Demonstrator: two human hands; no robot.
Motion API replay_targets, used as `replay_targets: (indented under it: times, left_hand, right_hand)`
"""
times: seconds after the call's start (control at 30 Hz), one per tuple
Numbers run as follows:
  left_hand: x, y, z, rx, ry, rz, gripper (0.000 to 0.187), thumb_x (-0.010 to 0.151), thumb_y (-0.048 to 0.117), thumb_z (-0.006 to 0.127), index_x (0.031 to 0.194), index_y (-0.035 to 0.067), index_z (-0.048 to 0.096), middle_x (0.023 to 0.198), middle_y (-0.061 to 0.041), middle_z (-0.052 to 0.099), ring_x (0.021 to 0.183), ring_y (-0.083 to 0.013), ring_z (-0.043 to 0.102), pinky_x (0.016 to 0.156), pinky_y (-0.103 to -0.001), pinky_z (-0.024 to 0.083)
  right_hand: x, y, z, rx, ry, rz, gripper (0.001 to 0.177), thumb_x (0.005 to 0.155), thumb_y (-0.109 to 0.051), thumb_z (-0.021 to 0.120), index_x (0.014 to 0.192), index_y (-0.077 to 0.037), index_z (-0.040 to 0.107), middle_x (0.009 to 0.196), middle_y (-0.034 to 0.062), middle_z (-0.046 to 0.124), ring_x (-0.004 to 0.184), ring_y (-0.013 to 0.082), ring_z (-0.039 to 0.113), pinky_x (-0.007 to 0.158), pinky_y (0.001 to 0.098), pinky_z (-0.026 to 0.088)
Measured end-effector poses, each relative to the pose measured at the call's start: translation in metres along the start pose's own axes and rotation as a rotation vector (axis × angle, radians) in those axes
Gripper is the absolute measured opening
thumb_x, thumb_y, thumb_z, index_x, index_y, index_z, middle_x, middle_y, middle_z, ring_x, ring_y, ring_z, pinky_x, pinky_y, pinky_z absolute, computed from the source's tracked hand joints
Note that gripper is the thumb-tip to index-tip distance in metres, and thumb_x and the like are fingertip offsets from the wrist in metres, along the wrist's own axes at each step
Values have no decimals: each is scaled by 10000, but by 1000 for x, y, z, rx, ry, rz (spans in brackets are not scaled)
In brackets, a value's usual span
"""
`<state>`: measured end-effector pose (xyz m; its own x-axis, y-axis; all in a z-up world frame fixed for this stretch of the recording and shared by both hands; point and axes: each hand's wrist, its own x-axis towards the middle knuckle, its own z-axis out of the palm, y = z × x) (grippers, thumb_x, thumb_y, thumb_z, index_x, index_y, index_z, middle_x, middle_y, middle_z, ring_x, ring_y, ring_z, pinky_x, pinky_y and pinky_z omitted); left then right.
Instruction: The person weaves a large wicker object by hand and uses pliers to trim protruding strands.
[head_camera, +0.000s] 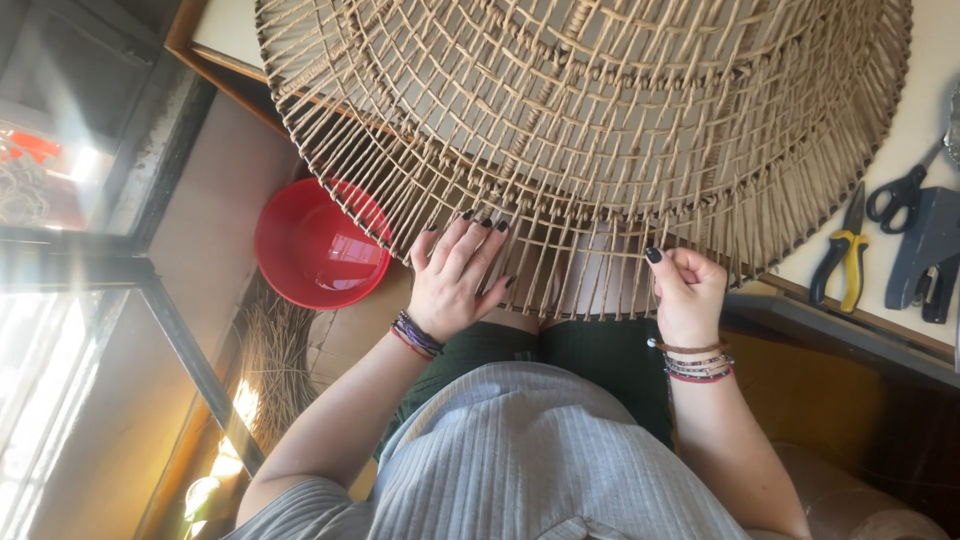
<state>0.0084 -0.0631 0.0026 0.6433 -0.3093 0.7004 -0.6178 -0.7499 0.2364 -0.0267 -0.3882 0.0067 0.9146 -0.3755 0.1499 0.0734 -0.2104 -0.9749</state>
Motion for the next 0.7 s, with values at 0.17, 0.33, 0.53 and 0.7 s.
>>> replay_targets:
  times: [0.17, 0.33, 0.53, 0.7]
  left_hand:
    - [2, 6, -4, 48, -11, 12, 504, 994, 478, 540, 1447, 270, 614, 1382, -69, 565, 1355, -274, 506, 1110, -534, 268]
    - [6, 8, -6, 115, -22, 32, 471, 1005, 422, 485, 1465, 383, 580, 1386, -77, 523, 1374, -296, 476, 1086, -546, 288]
    - [4, 7, -5, 123, -5, 33, 457, 1003, 395, 455, 1438, 419, 594, 1366, -80, 515, 1376, -309, 471, 1076, -544, 292]
    - [-2, 7, -2, 137, -61, 8, 497, 1000, 437, 446, 1489, 436, 533, 1435, -74, 496, 1430, -299, 426, 1139, -544, 249]
  right_hand:
    - [6, -29, -2, -113, -155, -63, 542, 957, -33, 742, 539, -111, 406, 423, 11, 402, 477, 41, 357, 510, 175, 282]
    - [11, -42, -1, -175, -230, -117, 607, 944, -30, 711, 526, -165, 291, 415, -50, 292, 478, 30, 265, 494, 189, 226]
    - [9, -36, -4, -149, -289, -138, 623, 948, -29, 689, 535, -175, 245, 445, -64, 269, 506, 28, 258, 501, 201, 209]
    - [1, -36, -5, -102, -159, -23, 440, 1013, -92, 713, 628, -120, 501, 500, -36, 459, 589, 12, 391, 579, 191, 345]
